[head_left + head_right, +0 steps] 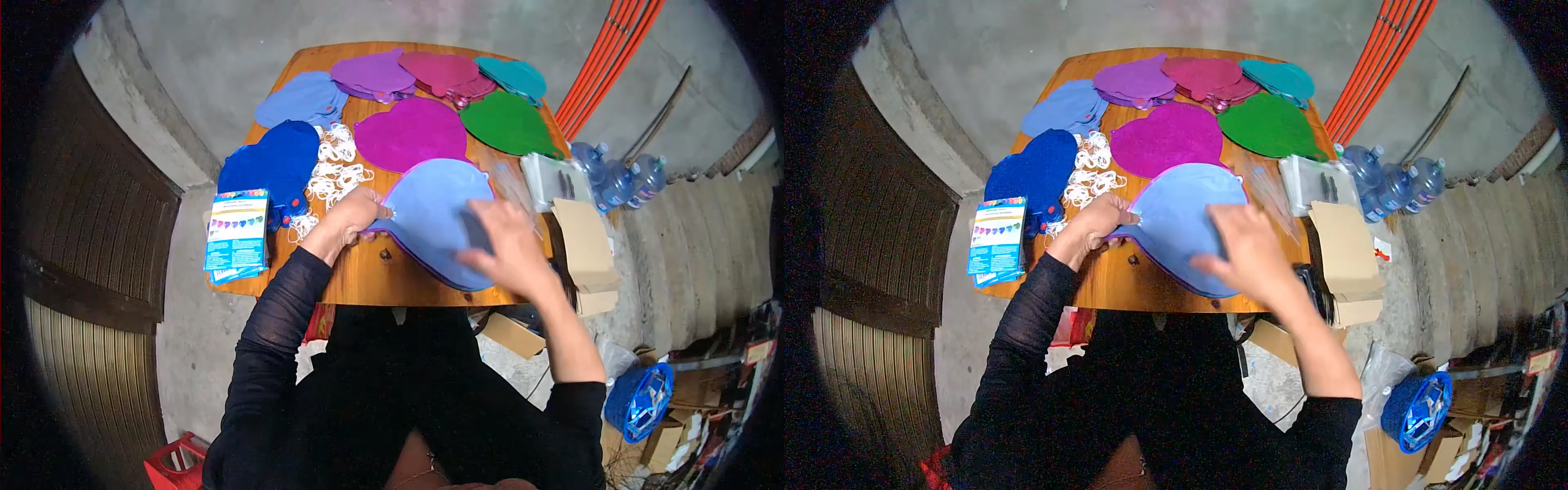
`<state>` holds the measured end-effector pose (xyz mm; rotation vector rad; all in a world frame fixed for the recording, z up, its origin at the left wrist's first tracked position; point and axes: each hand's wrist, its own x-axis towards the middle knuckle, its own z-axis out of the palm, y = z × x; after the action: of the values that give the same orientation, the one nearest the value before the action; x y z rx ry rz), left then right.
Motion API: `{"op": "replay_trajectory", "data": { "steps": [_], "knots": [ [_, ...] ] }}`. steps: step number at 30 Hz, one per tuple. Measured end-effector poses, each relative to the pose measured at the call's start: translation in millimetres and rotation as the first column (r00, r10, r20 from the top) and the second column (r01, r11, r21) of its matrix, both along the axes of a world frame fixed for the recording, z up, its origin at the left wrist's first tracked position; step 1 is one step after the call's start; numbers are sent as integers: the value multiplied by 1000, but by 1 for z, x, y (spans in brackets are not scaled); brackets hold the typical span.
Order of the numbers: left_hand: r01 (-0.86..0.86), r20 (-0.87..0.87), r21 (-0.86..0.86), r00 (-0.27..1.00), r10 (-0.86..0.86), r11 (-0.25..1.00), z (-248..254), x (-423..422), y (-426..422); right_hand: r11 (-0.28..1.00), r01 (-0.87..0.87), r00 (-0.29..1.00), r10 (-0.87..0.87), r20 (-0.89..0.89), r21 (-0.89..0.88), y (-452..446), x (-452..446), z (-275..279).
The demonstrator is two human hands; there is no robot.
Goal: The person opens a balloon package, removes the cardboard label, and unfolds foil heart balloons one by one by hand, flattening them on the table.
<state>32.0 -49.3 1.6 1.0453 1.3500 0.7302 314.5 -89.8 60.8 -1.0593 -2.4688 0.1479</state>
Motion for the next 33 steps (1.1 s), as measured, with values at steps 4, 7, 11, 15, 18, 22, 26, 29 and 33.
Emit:
{"op": "replay_trajectory", "data": {
  "steps": [4,7,11,15,18,22,26,29,33],
  "knots": [
    [8,112,-93,994,2,996,-10,-9,4,1000,0,999,-1,52,17,-44,-21,-5],
    [-7,185,-152,982,35,988,-13,-12,2,992,40,994,-52,98,116,-50,-22,-23],
    [13,198,-185,980,24,983,-17,-18,1,975,5,995,-26,92,223,-41,-2,-52],
    [93,-13,-29,995,-94,995,-11,-14,-6,953,-42,999,37,22,301,-35,0,-51],
    [205,-601,669,714,358,714,-19,-9,-19,959,-46,999,38,33,279,-36,-2,-49],
    [429,-649,726,685,330,537,30,-6,-70,970,-51,999,48,20,237,-37,-7,-47],
    [573,-757,594,635,151,565,22,14,-107,978,-85,996,83,18,189,-35,-10,-55],
    [529,-735,603,660,157,598,-9,29,-115,981,-101,995,98,23,166,-34,-14,-60],
    [479,-694,668,678,243,570,-51,33,-113,992,-100,994,95,62,81,-38,-16,-57]
  ]
}}
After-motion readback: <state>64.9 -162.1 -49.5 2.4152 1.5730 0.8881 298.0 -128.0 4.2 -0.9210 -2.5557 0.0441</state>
